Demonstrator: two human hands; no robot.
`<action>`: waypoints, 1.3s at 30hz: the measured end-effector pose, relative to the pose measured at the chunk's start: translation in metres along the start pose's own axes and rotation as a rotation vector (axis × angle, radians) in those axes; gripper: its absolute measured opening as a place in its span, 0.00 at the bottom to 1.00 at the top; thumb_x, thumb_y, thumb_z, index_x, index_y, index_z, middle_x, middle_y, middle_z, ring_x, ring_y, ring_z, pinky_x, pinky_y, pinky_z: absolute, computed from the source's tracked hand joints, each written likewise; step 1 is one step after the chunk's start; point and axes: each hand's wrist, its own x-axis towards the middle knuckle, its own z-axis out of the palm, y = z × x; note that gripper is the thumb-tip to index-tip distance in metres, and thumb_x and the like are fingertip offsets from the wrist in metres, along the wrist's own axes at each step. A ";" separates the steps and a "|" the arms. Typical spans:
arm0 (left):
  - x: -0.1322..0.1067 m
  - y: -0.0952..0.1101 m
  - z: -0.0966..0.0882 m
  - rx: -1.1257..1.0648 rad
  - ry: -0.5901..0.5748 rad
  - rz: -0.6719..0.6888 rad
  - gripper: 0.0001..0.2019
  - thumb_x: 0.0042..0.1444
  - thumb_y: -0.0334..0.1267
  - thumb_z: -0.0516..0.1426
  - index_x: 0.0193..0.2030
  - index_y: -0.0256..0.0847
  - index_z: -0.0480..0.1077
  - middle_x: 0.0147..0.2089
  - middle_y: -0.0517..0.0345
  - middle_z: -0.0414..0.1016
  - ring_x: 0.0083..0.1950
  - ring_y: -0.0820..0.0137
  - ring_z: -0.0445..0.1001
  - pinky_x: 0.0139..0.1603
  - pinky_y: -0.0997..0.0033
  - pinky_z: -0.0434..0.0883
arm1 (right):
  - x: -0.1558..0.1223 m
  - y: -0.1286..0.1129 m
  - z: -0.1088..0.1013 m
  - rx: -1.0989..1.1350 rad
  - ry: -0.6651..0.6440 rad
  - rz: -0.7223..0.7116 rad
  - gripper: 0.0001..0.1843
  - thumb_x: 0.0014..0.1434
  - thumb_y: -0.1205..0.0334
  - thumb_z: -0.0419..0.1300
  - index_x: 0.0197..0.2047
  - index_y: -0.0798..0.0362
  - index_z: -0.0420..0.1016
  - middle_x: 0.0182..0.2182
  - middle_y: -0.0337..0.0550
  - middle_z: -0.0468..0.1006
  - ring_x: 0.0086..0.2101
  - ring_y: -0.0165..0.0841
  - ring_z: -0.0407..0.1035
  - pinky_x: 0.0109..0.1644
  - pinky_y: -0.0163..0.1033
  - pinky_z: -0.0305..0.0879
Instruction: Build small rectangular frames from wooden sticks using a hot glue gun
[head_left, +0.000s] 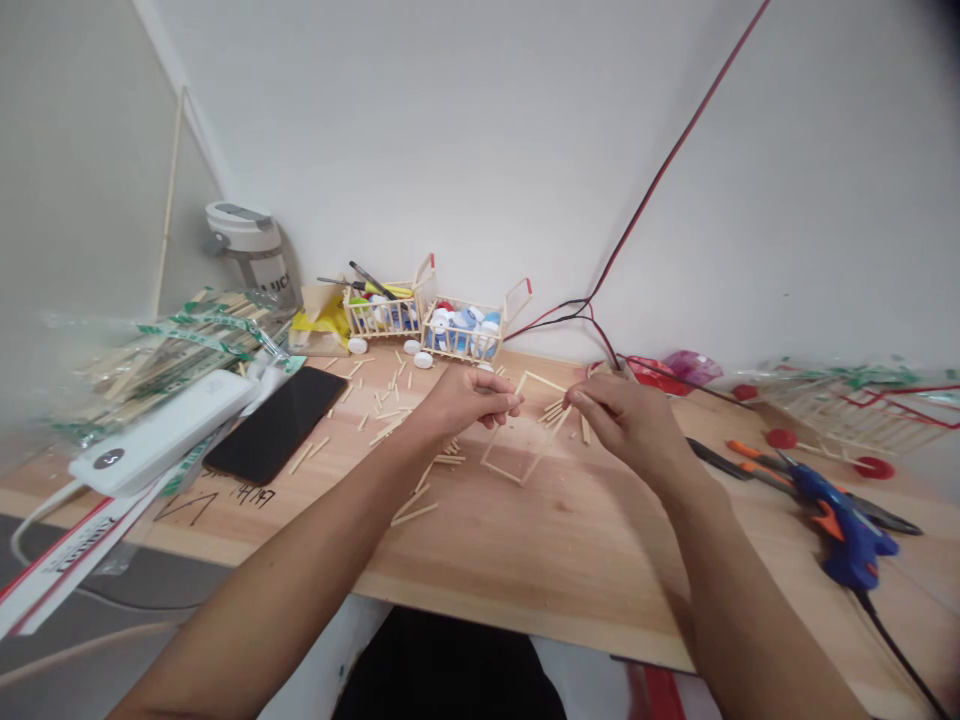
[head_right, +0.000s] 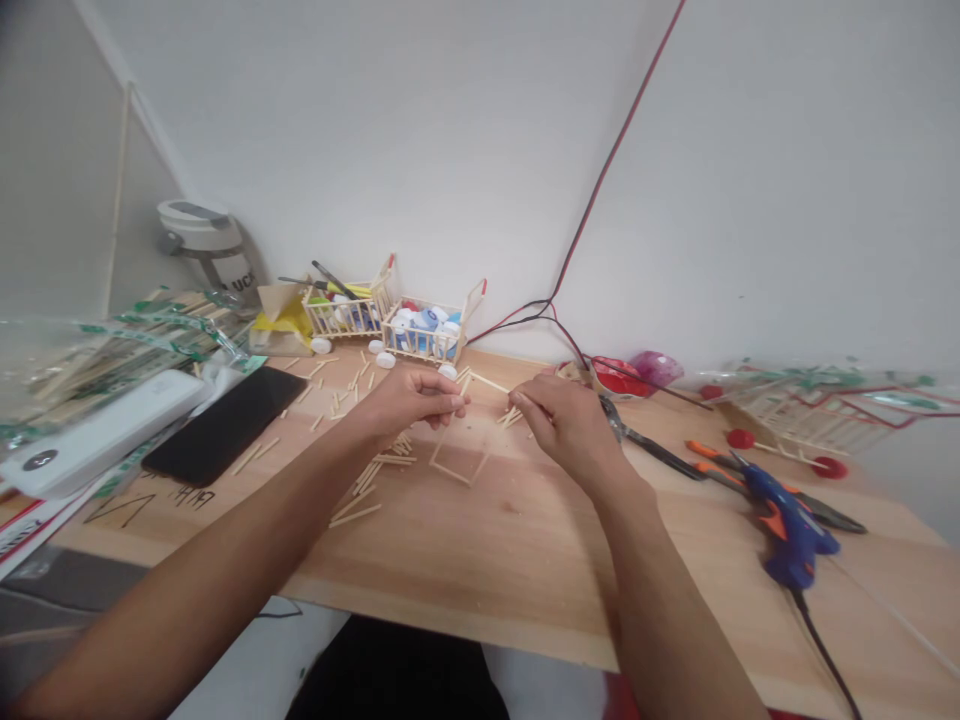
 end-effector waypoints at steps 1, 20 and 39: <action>0.000 0.000 0.000 0.001 -0.002 0.002 0.11 0.47 0.40 0.64 0.29 0.32 0.75 0.28 0.54 0.75 0.24 0.80 0.66 0.24 0.79 0.65 | 0.000 0.000 0.000 -0.001 -0.001 0.002 0.16 0.65 0.64 0.51 0.25 0.52 0.66 0.21 0.37 0.69 0.25 0.30 0.62 0.32 0.37 0.54; 0.001 -0.001 0.000 -0.005 0.003 -0.004 0.11 0.46 0.40 0.64 0.28 0.31 0.75 0.27 0.55 0.75 0.24 0.79 0.66 0.24 0.78 0.65 | -0.001 0.002 0.001 -0.005 0.014 -0.016 0.16 0.65 0.64 0.51 0.25 0.52 0.66 0.21 0.37 0.68 0.25 0.29 0.62 0.32 0.36 0.54; 0.000 -0.001 0.000 -0.013 0.001 0.001 0.10 0.46 0.39 0.64 0.27 0.32 0.74 0.27 0.56 0.74 0.23 0.80 0.66 0.23 0.79 0.65 | -0.001 0.002 0.001 -0.030 0.001 -0.021 0.16 0.65 0.65 0.52 0.24 0.52 0.63 0.20 0.36 0.66 0.25 0.29 0.61 0.32 0.36 0.54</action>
